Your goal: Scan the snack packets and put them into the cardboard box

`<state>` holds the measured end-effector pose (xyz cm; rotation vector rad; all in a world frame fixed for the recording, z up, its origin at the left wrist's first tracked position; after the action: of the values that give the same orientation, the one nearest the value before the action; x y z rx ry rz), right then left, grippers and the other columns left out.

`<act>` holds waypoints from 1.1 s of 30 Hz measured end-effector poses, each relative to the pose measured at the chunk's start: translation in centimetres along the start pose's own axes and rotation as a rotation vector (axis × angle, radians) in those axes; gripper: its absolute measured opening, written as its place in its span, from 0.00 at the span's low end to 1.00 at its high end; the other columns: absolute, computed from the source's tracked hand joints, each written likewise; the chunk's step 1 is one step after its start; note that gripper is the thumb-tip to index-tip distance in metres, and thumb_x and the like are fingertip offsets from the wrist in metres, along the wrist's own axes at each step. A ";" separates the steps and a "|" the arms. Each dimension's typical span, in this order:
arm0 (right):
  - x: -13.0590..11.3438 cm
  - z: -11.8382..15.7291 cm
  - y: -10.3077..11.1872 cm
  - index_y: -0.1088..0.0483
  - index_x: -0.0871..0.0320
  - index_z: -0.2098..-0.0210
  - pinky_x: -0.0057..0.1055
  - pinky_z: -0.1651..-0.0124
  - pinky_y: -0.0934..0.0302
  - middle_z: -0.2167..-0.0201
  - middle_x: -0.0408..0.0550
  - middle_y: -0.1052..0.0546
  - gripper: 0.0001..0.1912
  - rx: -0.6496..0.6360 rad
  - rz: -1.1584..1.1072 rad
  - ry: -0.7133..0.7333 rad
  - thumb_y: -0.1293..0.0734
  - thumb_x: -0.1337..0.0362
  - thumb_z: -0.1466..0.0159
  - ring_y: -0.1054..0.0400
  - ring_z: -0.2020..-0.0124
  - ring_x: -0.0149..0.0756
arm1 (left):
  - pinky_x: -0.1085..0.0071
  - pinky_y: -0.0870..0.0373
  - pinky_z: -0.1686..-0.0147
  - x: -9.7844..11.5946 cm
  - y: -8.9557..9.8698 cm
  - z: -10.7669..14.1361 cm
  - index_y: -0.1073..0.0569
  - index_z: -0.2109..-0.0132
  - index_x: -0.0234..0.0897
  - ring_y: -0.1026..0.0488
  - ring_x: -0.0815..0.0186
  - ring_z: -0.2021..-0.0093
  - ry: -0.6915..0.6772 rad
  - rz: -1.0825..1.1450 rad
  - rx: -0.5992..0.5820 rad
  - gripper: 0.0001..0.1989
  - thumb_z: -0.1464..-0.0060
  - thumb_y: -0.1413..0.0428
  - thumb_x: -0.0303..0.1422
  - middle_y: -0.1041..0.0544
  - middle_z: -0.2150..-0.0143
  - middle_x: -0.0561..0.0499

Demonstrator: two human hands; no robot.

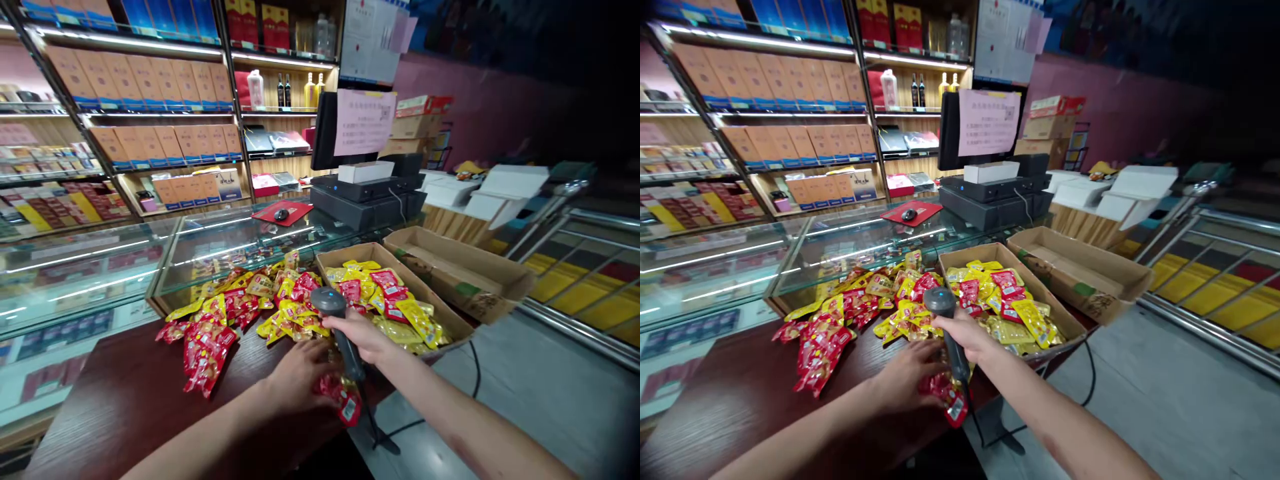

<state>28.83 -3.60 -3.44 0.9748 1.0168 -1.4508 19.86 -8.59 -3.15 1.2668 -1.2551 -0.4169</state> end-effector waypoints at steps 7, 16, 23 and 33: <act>2.0 -0.9 -2.2 0.27 0.59 0.68 0.26 0.67 0.37 0.75 0.43 0.23 0.09 -0.070 0.096 -0.014 0.30 0.67 0.51 0.30 0.72 0.31 | 0.53 0.57 0.38 -1.6 -0.6 3.3 0.33 0.43 0.48 0.40 0.54 0.39 0.053 -0.131 0.021 0.26 0.44 0.53 0.50 0.33 0.41 0.46; 2.6 0.1 -4.3 0.29 0.59 0.63 0.33 0.68 0.33 0.66 0.48 0.23 0.13 -0.177 0.243 0.087 0.31 0.64 0.48 0.29 0.67 0.39 | 0.51 0.59 0.37 -6.8 3.3 11.4 0.32 0.43 0.43 0.49 0.53 0.35 0.342 -0.296 0.152 0.23 0.42 0.53 0.46 0.30 0.43 0.47; 3.9 0.5 -3.9 0.27 0.58 0.61 0.39 0.48 0.39 0.63 0.47 0.22 0.16 -0.107 0.352 0.208 0.32 0.71 0.51 0.31 0.55 0.42 | 0.49 0.55 0.38 -9.8 6.4 14.0 0.32 0.43 0.38 0.49 0.50 0.35 0.642 -0.456 0.378 0.20 0.42 0.53 0.32 0.33 0.42 0.42; 5.8 0.5 -6.4 0.30 0.56 0.58 0.35 0.67 0.30 0.62 0.47 0.25 0.19 -0.281 0.128 0.006 0.31 0.67 0.51 0.30 0.61 0.40 | 0.53 0.43 0.48 -10.1 6.2 7.8 0.26 0.65 0.37 0.38 0.49 0.46 0.704 -0.227 0.404 0.16 0.55 0.40 0.45 0.28 0.56 0.41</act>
<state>21.86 -5.35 -8.26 0.8239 1.1079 -1.1637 7.38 -1.94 -4.03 1.7088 -0.6056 0.1433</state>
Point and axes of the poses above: each hand's wrist, its own z-axis away from the middle knuckle, its own y-axis out of the back of the hand, x = y × z, the point moved 10 cm from there along -z, towards the middle knuckle
